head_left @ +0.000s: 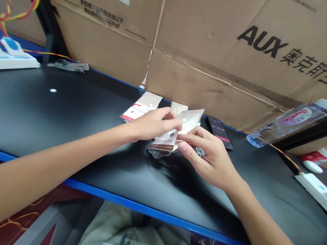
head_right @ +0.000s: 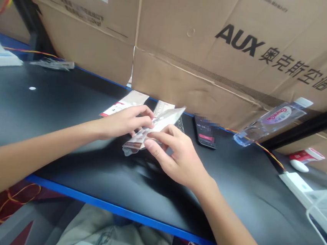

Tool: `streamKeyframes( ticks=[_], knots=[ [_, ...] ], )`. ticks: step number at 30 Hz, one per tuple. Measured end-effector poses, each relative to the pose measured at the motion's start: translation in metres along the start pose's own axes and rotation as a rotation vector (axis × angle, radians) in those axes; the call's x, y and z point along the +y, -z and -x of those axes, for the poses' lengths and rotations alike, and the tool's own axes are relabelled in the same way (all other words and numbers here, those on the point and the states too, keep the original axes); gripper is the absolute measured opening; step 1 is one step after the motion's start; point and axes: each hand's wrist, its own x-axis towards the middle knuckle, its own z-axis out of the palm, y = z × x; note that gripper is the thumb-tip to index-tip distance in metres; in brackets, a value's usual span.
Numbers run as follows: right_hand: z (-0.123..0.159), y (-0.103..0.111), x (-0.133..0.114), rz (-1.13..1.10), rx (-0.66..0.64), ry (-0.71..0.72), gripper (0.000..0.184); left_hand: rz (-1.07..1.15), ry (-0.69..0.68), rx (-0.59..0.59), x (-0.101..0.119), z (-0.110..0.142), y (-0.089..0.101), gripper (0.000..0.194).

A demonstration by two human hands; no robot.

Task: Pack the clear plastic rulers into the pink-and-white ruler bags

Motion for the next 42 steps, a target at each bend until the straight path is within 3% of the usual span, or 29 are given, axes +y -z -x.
streamKeyframes(
  ticks=[6,9,13,17,21,24,26,30,37,42],
  knots=[
    [-0.003,0.000,0.007,-0.151,0.528,-0.139,0.023,0.160,0.024,-0.038,0.004,0.001,0.002,0.035],
    [-0.006,-0.001,0.014,-0.326,0.652,-0.255,0.024,0.185,0.005,-0.027,0.006,0.003,0.003,0.044],
    [-0.008,-0.006,0.021,-0.603,0.559,-0.383,0.026,0.125,-0.092,0.003,0.005,0.003,-0.001,0.057],
    [-0.007,-0.009,0.021,-0.717,0.428,-0.410,0.022,0.072,-0.206,0.036,0.001,0.003,-0.006,0.071],
    [-0.006,-0.009,0.020,-0.756,0.404,-0.456,0.017,0.247,-0.129,0.045,0.002,0.003,-0.004,0.084],
    [-0.005,-0.008,0.021,-0.768,0.366,-0.496,0.014,0.466,-0.035,-0.091,0.004,0.003,0.001,0.074],
    [-0.005,-0.008,0.022,-0.794,0.339,-0.517,0.015,0.533,0.002,-0.104,0.003,0.003,0.003,0.070],
    [-0.004,-0.009,0.022,-0.817,0.338,-0.526,0.020,0.535,-0.033,-0.054,-0.001,0.000,0.001,0.068],
    [-0.003,-0.010,0.023,-0.739,0.291,-0.477,0.028,0.535,-0.074,-0.162,0.000,0.000,-0.003,0.045],
    [-0.003,-0.015,0.023,-0.692,0.259,-0.417,0.030,0.457,-0.107,-0.165,0.000,0.001,-0.003,0.044]
  ],
)
